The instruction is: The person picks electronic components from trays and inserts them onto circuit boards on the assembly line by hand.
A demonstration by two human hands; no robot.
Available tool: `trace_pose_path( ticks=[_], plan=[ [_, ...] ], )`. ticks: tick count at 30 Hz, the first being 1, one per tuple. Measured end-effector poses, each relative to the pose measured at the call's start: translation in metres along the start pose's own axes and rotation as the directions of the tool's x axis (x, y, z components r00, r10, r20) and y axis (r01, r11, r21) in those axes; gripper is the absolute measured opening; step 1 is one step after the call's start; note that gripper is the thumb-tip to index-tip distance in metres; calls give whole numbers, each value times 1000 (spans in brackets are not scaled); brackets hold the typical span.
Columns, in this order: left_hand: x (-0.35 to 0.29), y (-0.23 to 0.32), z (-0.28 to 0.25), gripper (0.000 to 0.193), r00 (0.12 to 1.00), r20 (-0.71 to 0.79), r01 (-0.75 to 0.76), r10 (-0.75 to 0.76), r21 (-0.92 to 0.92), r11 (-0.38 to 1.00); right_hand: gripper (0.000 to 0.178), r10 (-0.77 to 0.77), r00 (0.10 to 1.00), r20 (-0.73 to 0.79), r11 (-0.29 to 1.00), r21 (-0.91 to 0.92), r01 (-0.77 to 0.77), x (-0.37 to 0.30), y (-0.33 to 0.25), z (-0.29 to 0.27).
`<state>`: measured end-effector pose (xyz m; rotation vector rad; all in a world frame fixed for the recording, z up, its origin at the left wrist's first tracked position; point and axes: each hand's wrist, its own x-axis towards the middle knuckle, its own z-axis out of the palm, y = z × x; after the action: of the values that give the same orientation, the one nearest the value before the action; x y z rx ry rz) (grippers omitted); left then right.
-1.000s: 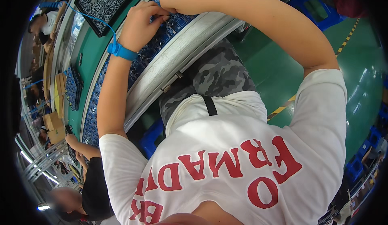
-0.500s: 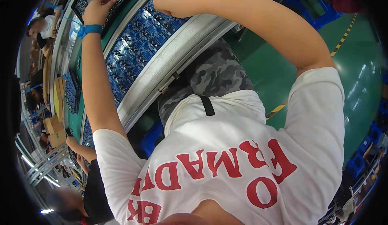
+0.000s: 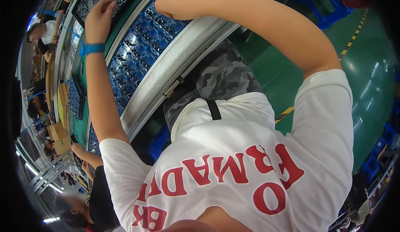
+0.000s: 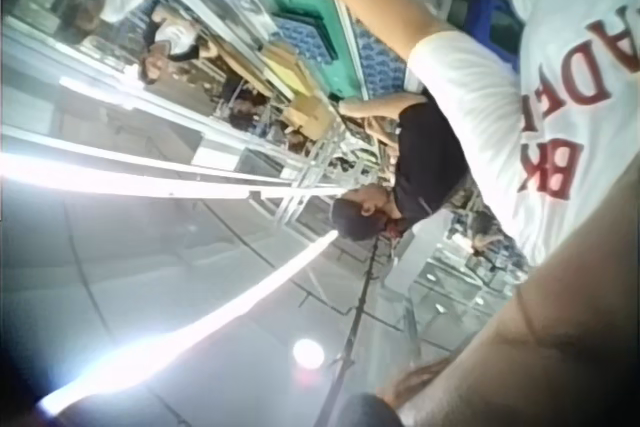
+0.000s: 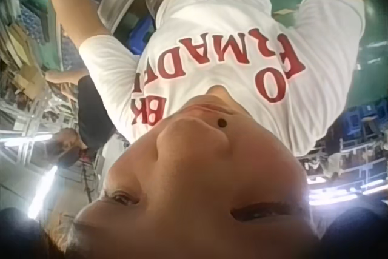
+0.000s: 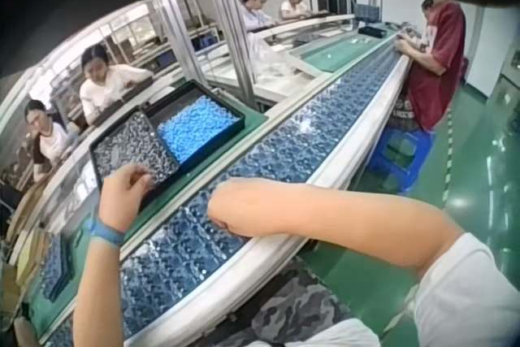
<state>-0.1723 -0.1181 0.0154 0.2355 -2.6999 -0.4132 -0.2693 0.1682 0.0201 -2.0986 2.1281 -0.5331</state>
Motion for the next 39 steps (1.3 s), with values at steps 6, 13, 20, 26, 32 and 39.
trace_pose_path(
  ticks=[6,13,20,26,32,39],
  plan=[
    [-45,74,4,23,931,337,78,141,-560,825,11,-141,936,-324,986,34,161,3,74,85],
    [-72,81,1,23,919,392,231,41,-620,750,11,34,999,-29,999,18,-34,-2,6,11],
    [-79,86,9,16,916,399,259,30,-648,717,11,-52,976,-213,996,57,66,4,32,47],
    [-84,108,14,12,931,365,251,3,-645,722,12,31,998,-60,997,-64,-34,-4,12,19],
    [-91,126,20,14,939,237,-176,251,-297,939,10,-6,996,-89,997,-82,-2,-9,9,14],
    [-92,122,36,10,932,130,-329,338,-81,941,9,179,978,-106,872,-443,-207,-11,-25,6]
  ],
)
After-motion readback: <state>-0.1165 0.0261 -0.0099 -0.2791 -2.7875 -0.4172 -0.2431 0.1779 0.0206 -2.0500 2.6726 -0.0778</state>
